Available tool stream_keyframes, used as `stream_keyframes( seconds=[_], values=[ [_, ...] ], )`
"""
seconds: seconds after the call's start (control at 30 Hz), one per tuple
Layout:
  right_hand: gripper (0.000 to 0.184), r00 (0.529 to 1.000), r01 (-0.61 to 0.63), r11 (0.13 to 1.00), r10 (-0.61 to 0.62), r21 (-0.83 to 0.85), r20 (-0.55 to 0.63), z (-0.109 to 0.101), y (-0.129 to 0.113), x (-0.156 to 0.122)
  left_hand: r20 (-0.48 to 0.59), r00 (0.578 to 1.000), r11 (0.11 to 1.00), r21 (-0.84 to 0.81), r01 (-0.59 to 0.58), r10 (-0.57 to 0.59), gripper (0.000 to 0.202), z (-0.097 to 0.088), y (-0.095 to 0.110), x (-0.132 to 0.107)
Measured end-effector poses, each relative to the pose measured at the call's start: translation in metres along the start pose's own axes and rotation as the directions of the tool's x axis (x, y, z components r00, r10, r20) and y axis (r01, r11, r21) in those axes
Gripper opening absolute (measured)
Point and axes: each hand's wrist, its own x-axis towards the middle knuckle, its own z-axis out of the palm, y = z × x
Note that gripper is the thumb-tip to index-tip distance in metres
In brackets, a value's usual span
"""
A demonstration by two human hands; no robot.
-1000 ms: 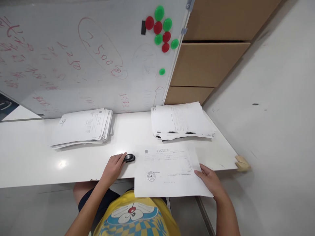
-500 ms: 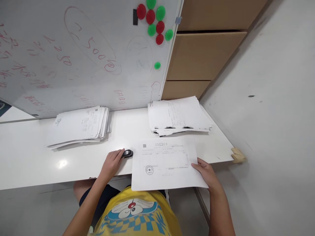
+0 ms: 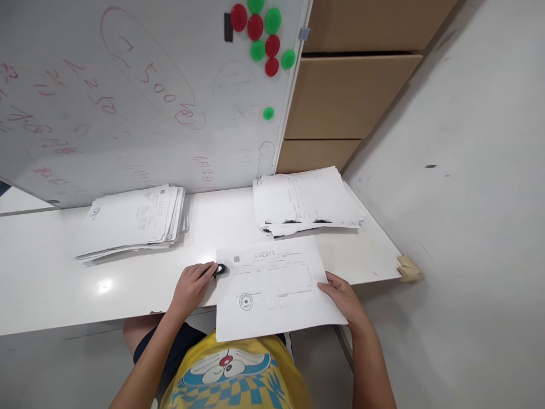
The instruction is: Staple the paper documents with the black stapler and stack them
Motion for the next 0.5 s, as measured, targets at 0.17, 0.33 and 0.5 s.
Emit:
stream_keyframes(
  seconds=[0.17, 0.33, 0.5],
  values=[
    [0.041, 0.999, -0.018, 0.999, 0.016, -0.04, -0.049, 0.0, -0.002, -0.001, -0.026, 0.997, 0.997, 0.016, 0.078, -0.078, 0.052, 0.008, 0.012, 0.0],
    [0.036, 0.996, 0.013, 0.994, -0.022, -0.112, -0.084, 0.003, -0.028, -0.01, -0.055, 0.993, 0.994, 0.007, 0.109, -0.108, 0.052, 0.009, 0.017, -0.004],
    [0.029, 0.962, 0.124, 0.98, -0.156, -0.152, -0.222, -0.006, -0.07, -0.01, -0.082, 0.988, 0.991, -0.003, 0.131, -0.131, 0.049, 0.005, 0.019, -0.009]
  ],
)
